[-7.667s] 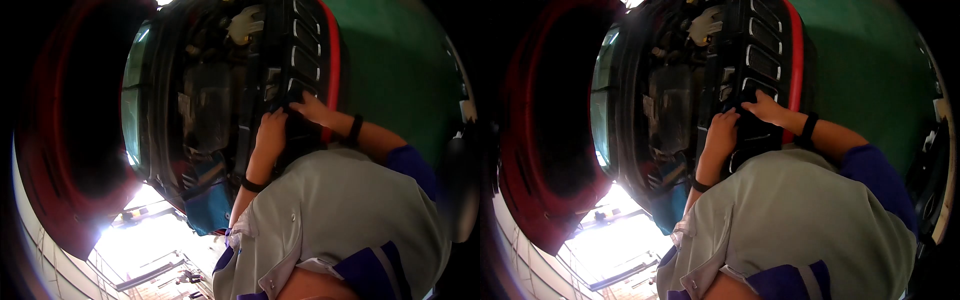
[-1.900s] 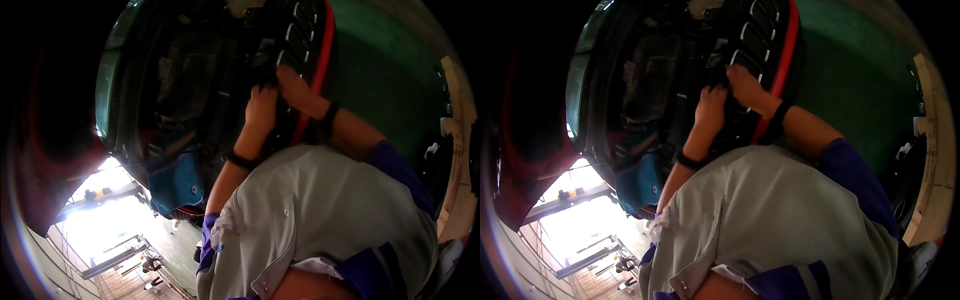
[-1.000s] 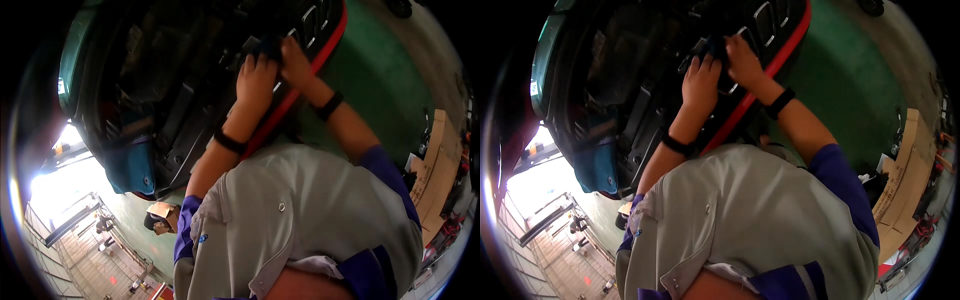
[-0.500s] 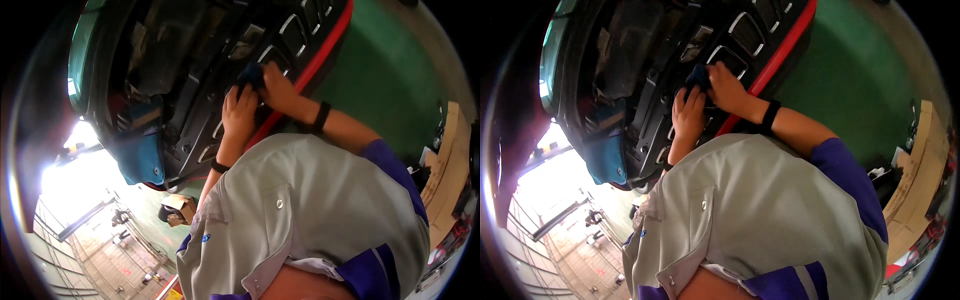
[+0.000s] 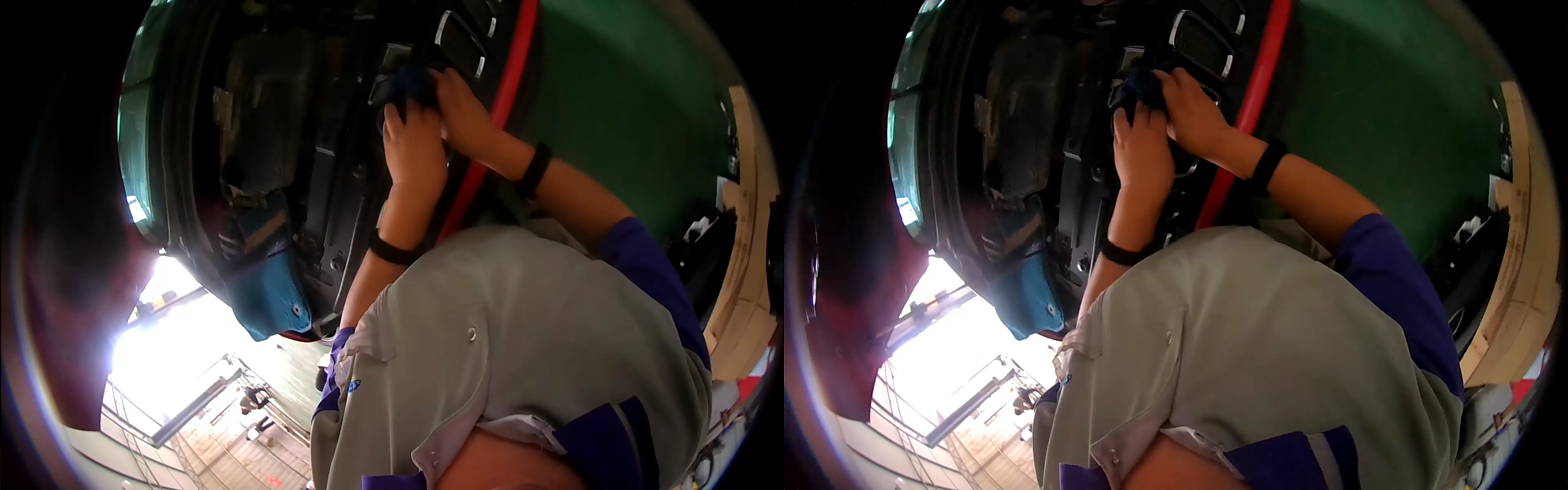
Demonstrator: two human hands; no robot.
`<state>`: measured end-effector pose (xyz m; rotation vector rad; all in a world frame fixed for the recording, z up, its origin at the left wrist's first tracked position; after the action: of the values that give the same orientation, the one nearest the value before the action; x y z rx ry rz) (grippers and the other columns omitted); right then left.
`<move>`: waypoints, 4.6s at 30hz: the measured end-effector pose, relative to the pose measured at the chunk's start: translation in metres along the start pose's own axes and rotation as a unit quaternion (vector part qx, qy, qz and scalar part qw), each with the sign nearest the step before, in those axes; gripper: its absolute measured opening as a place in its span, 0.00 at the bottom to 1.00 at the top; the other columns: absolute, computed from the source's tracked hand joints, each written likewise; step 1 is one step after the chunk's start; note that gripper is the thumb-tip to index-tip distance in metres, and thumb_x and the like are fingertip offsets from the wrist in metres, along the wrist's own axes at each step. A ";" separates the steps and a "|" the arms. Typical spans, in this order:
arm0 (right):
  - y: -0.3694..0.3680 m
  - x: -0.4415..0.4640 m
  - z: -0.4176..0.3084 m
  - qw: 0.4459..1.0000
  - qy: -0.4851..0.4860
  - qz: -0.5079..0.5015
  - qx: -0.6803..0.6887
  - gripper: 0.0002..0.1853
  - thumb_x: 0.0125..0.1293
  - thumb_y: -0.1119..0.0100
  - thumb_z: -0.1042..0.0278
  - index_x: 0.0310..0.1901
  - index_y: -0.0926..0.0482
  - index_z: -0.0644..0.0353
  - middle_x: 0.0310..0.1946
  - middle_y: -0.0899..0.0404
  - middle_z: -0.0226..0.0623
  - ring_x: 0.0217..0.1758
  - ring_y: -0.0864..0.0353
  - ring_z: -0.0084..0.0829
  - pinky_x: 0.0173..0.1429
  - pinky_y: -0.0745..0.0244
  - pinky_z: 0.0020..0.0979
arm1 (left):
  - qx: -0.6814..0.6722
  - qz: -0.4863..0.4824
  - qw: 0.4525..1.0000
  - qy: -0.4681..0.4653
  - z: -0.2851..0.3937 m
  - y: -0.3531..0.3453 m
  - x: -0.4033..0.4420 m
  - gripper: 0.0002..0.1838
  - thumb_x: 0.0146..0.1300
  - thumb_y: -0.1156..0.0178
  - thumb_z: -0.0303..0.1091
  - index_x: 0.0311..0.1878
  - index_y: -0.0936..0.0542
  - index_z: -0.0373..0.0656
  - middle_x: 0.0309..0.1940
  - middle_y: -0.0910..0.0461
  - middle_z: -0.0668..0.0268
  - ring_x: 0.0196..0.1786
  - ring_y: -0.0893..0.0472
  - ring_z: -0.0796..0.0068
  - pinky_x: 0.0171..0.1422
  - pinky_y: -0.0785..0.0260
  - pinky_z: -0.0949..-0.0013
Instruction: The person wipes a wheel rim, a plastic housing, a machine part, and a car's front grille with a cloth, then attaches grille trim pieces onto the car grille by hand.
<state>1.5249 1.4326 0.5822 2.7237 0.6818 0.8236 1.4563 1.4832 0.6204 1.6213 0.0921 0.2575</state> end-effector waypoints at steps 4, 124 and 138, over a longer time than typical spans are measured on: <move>-0.029 -0.033 0.051 0.999 -0.034 -0.003 -0.005 0.26 0.56 0.41 0.75 0.57 0.33 0.73 0.52 0.31 0.61 0.57 0.30 0.58 0.62 0.31 0.44 | 0.119 0.011 0.990 -0.076 0.015 -0.016 -0.010 0.17 0.57 0.39 0.30 0.51 0.21 0.44 0.67 0.32 0.60 0.69 0.37 0.45 0.72 0.38 0.53; -0.099 -0.121 0.119 0.795 -0.561 -0.002 0.230 0.30 0.65 0.40 0.57 0.60 0.30 0.73 0.51 0.21 0.50 0.54 0.21 0.44 0.59 0.28 0.39 | -0.109 0.103 0.984 -0.093 -0.020 -0.022 -0.116 0.16 0.50 0.38 0.25 0.43 0.27 0.38 0.62 0.27 0.53 0.67 0.34 0.43 0.64 0.32 0.52; -0.048 -0.102 0.073 0.947 -0.313 0.035 0.058 0.28 0.57 0.35 0.65 0.59 0.29 0.65 0.48 0.20 0.55 0.51 0.20 0.51 0.54 0.23 0.42 | -0.202 0.142 0.963 -0.107 -0.027 -0.001 -0.155 0.19 0.45 0.36 0.23 0.41 0.30 0.39 0.59 0.24 0.52 0.61 0.27 0.39 0.67 0.33 0.47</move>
<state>1.4738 1.4197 0.4585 2.8755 0.4993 -0.0999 1.3005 1.4761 0.6033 1.2406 -0.3419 0.2968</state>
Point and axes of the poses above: each hand's wrist, its own x-axis towards the middle knuckle, its own y-axis out of the back of the hand, z = x × y, the point moved 8 cm from there along x, towards the middle knuckle
